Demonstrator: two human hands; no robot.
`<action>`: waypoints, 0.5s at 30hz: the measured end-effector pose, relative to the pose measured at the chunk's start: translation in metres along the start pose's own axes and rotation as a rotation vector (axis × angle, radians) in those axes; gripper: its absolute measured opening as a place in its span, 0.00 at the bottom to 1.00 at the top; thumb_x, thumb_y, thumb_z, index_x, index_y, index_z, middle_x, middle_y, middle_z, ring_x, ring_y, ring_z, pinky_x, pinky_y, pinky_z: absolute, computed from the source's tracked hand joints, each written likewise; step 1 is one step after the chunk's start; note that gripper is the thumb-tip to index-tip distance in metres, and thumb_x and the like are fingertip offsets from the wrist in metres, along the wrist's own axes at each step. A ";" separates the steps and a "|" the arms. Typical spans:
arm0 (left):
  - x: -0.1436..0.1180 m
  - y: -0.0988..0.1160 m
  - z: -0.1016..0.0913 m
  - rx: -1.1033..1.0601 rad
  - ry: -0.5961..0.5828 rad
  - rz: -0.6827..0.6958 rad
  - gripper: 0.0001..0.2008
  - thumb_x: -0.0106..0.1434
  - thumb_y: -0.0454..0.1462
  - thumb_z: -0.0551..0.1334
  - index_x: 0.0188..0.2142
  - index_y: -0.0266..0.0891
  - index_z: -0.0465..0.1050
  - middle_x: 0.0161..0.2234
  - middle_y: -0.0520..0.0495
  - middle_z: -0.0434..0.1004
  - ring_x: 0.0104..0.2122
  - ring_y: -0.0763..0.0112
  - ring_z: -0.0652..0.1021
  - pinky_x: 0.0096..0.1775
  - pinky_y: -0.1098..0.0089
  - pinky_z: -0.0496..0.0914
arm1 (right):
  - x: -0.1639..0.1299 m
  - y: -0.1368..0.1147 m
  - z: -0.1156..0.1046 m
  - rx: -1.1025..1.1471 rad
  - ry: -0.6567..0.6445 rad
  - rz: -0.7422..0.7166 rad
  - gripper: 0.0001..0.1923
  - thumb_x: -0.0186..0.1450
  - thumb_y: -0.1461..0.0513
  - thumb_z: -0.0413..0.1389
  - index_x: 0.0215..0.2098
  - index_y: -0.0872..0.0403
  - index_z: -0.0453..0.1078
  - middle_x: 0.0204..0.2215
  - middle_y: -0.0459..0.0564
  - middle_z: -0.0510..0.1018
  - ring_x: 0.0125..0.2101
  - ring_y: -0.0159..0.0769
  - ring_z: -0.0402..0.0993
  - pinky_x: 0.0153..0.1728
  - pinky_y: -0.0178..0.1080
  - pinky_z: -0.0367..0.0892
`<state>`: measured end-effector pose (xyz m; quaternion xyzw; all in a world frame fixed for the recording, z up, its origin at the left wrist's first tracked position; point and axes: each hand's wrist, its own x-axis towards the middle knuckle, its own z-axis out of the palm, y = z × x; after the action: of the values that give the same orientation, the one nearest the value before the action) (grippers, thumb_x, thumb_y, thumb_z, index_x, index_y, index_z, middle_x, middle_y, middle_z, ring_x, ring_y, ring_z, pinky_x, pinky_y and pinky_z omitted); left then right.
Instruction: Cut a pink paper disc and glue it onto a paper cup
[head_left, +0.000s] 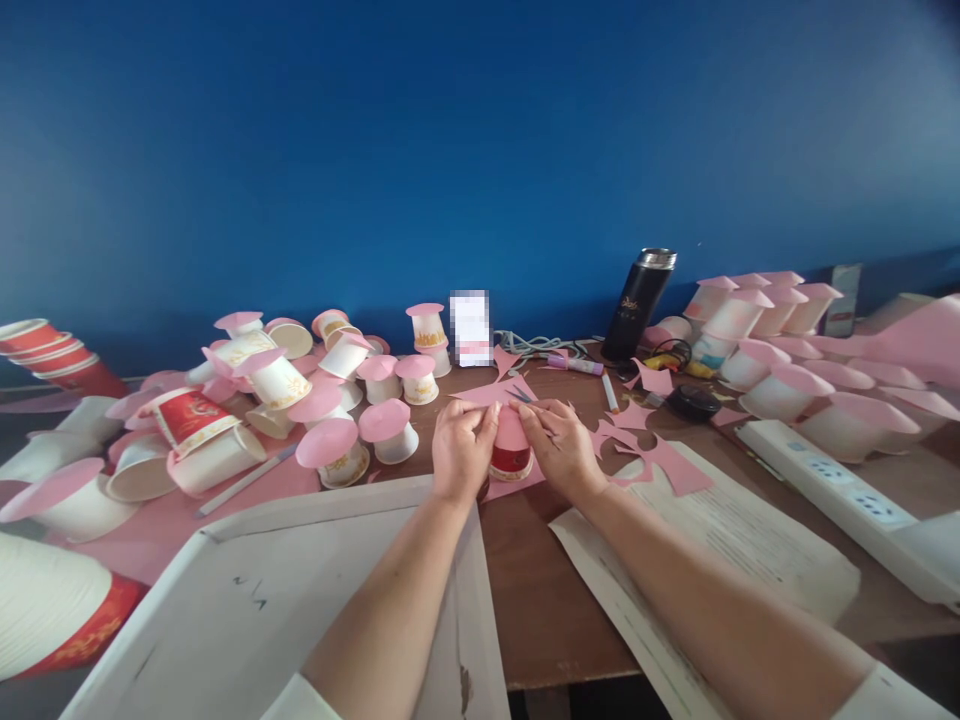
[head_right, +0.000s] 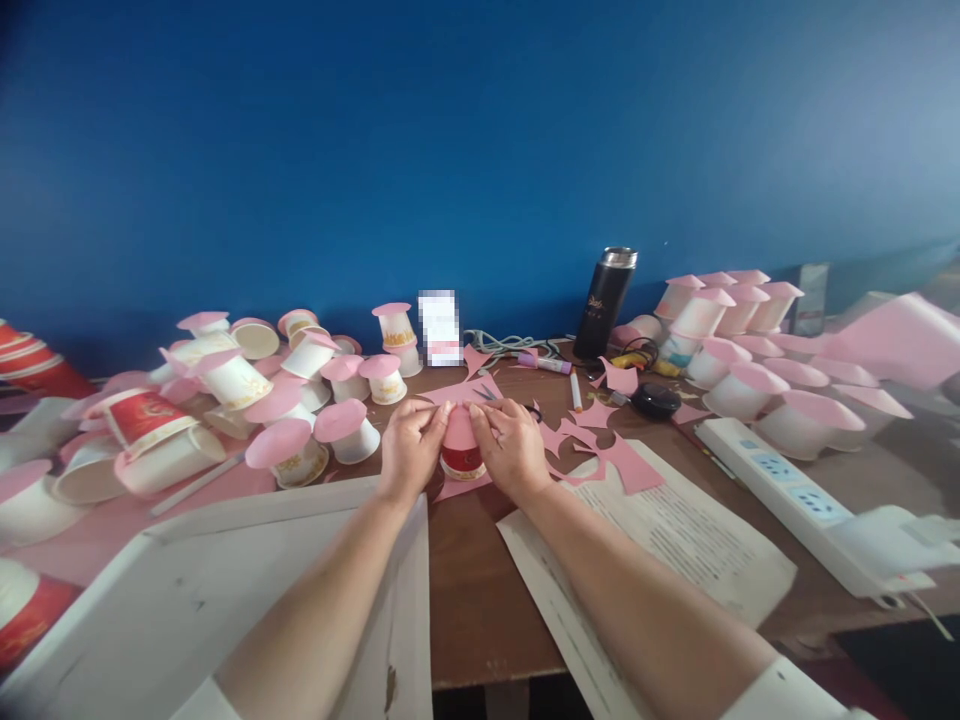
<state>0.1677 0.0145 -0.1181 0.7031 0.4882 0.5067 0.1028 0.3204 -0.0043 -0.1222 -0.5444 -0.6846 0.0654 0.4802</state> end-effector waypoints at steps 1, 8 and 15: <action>0.000 0.000 0.000 -0.009 0.000 -0.003 0.15 0.65 0.44 0.57 0.29 0.41 0.78 0.31 0.46 0.74 0.35 0.67 0.74 0.44 0.67 0.67 | 0.000 0.000 0.000 0.006 0.000 0.002 0.18 0.70 0.52 0.47 0.44 0.46 0.78 0.38 0.51 0.79 0.42 0.41 0.74 0.48 0.43 0.64; -0.001 0.005 -0.003 -0.140 -0.014 -0.035 0.14 0.65 0.46 0.57 0.36 0.43 0.79 0.36 0.44 0.76 0.40 0.65 0.75 0.47 0.66 0.67 | 0.001 0.000 -0.001 0.088 -0.013 0.013 0.18 0.69 0.51 0.48 0.44 0.46 0.78 0.39 0.51 0.79 0.42 0.40 0.74 0.48 0.42 0.65; 0.007 -0.008 -0.013 -0.473 -0.199 -0.364 0.36 0.58 0.50 0.63 0.62 0.37 0.58 0.51 0.37 0.71 0.50 0.61 0.73 0.51 0.62 0.66 | 0.004 0.006 -0.003 0.275 0.067 0.187 0.25 0.69 0.48 0.45 0.58 0.49 0.66 0.49 0.53 0.76 0.50 0.43 0.72 0.50 0.45 0.67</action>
<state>0.1529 0.0199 -0.1128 0.6070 0.4623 0.5080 0.3997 0.3272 0.0001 -0.1219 -0.5369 -0.5990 0.1848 0.5647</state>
